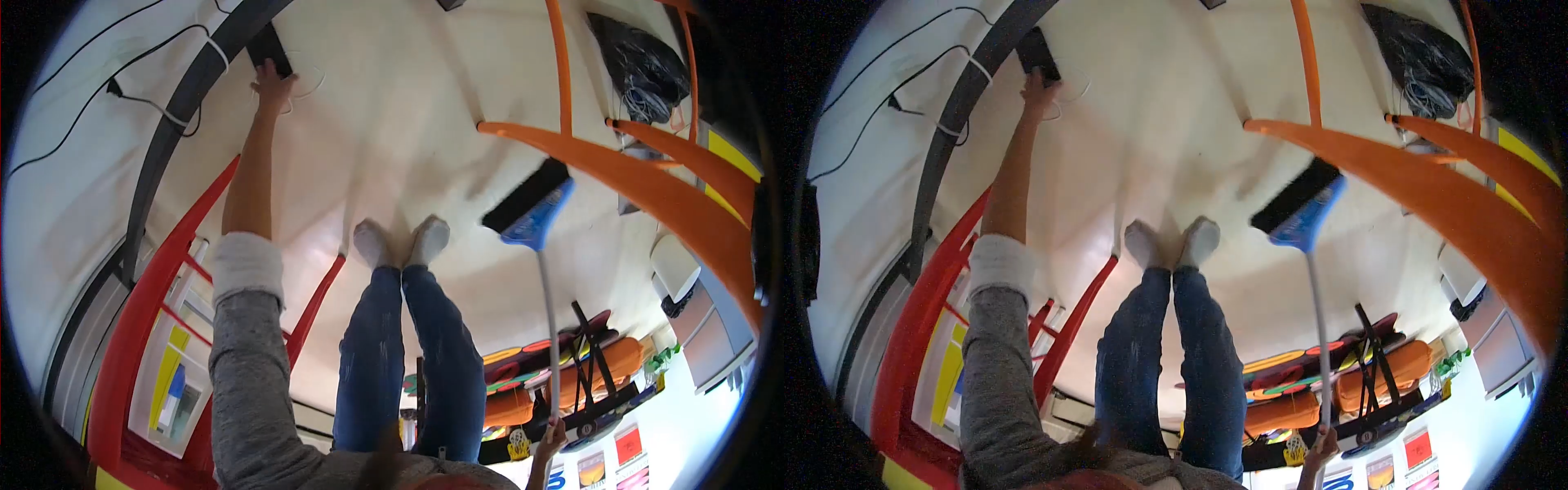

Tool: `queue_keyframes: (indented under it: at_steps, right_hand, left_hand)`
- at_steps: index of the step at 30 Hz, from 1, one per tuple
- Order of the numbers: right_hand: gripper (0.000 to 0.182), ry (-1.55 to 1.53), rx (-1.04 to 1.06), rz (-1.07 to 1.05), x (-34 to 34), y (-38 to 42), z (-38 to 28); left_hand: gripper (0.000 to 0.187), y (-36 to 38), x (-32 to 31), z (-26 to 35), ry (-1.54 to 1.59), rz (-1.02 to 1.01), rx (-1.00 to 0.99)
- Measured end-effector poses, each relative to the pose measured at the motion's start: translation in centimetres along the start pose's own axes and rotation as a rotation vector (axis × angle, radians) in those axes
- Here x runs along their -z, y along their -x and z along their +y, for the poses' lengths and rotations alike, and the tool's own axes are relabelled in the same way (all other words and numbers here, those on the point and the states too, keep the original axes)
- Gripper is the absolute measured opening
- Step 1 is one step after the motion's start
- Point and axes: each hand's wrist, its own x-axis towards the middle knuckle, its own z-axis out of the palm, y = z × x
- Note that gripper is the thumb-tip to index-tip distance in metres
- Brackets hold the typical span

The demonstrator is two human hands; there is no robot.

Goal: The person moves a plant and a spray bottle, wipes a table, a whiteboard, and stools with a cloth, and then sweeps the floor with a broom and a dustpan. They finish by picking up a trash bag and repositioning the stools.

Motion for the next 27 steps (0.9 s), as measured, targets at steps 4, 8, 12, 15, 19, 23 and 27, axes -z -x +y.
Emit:
queue_keyframes:
  at_steps: [4, 8, 12, 15, 19, 23, 27]
  right_hand:
    - [0.021, -0.238, 0.095, -0.177, -0.3, 1.6, -3.0]
    - [0.024, -0.427, 0.115, -0.716, -2.6, 0.4, -14.5]
    - [0.027, -0.488, -0.038, -1.363, -7.0, -1.5, -24.4]
    - [0.035, -0.883, -0.324, -1.54, -10.8, -4.0, -26.4]
    - [0.049, -1.169, -0.542, -1.534, -9.3, -3.7, -18.3]
    - [0.05, -1.155, -0.482, -1.269, -1.9, -9.0, -6.4]
    - [0.046, -0.925, -0.237, -0.691, -1.7, -11.2, -1.4]
  left_hand:
    - [0.069, 12.0, 5.2, 2.5, 0.249, -0.14, -0.133]
    - [0.039, 28.6, 10.8, 6.2, 0.549, 0.078, -0.033]
    - [0.036, 43.1, 17.8, 11.1, 0.512, -0.079, 0.125]
    - [0.038, 49.4, 23.6, 13.8, 0.43, -0.062, -0.063]
    - [0.035, 56.4, 35.2, 13.8, -0.005, 0.252, -0.22]
    - [0.049, 61.8, 45.5, 10.2, -0.517, 0.59, -0.215]
    - [0.076, 62.5, 48.2, 9.2, -0.635, 0.514, -0.006]
